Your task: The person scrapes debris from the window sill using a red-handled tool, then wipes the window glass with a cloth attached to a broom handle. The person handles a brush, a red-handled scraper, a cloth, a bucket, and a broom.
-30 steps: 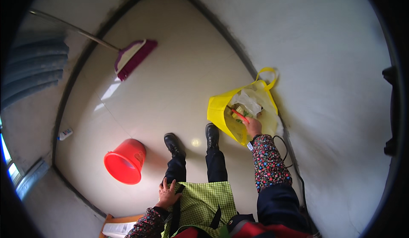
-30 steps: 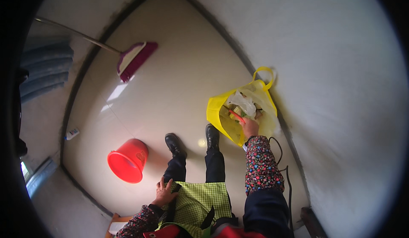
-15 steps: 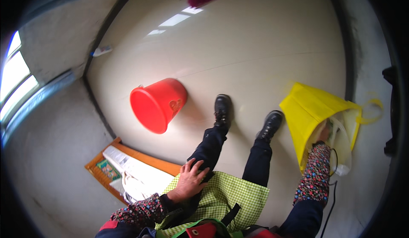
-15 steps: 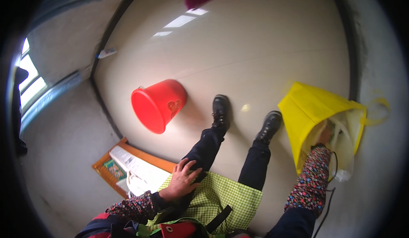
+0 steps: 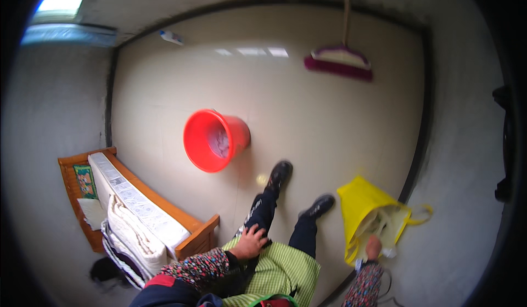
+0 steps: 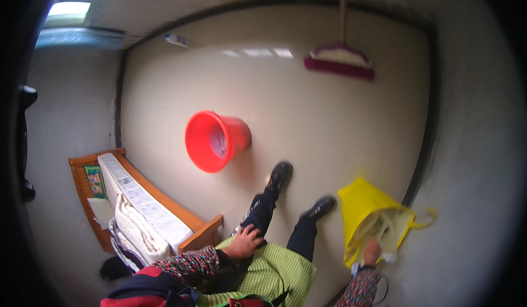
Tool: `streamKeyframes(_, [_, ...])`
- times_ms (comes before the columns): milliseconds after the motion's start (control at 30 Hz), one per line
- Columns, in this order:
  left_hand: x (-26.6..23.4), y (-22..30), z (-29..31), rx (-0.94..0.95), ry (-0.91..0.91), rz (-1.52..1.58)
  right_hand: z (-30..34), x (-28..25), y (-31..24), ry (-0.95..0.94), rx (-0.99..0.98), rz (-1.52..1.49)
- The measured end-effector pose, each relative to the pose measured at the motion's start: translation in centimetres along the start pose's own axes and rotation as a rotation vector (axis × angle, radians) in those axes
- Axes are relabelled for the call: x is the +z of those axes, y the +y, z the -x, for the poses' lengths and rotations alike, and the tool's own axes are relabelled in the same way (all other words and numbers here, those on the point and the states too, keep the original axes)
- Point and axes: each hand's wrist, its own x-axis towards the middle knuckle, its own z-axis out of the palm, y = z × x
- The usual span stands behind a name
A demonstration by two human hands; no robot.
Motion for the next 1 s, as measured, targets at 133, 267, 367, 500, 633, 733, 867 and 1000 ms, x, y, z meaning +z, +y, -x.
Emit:
streamKeyframes(133, [2.9,-0.1,1.2,-0.076,-0.077,0.116,3.2,-2.7,-5.0,0.266,-0.088,-0.175])
streamKeyframes(267, [4.0,-3.7,0.0,0.048,0.254,0.153,1.7,-2.9,-12.5,-0.291,0.188,-0.410])
streamKeyframes(367, [1.7,-9.0,-1.2,-0.129,0.198,0.391,-3.5,-5.1,-22.1,-0.335,0.074,-0.427])
streamKeyframes(500, [-6.0,-16.8,0.0,-0.294,0.273,0.573,-9.5,-11.6,-37.7,-0.369,-0.118,-0.428])
streamKeyframes(633, [-14.5,-24.4,3.1,-0.404,0.465,0.715,-11.6,-17.2,-50.9,-0.399,-0.260,-0.414])
streamKeyframes(733, [-17.9,-28.7,5.0,-0.450,0.570,0.810,-12.6,-18.6,-55.9,-0.425,-0.295,-0.397])
streamKeyframes(867, [-19.2,-32.8,5.7,-0.496,0.673,0.921,-15.7,-16.2,-57.3,-0.506,-0.283,-0.415])
streamKeyframes(1000, [-16.5,-34.4,4.3,-0.544,0.711,1.036,-17.7,-13.5,-57.8,-0.657,-0.237,-0.562])
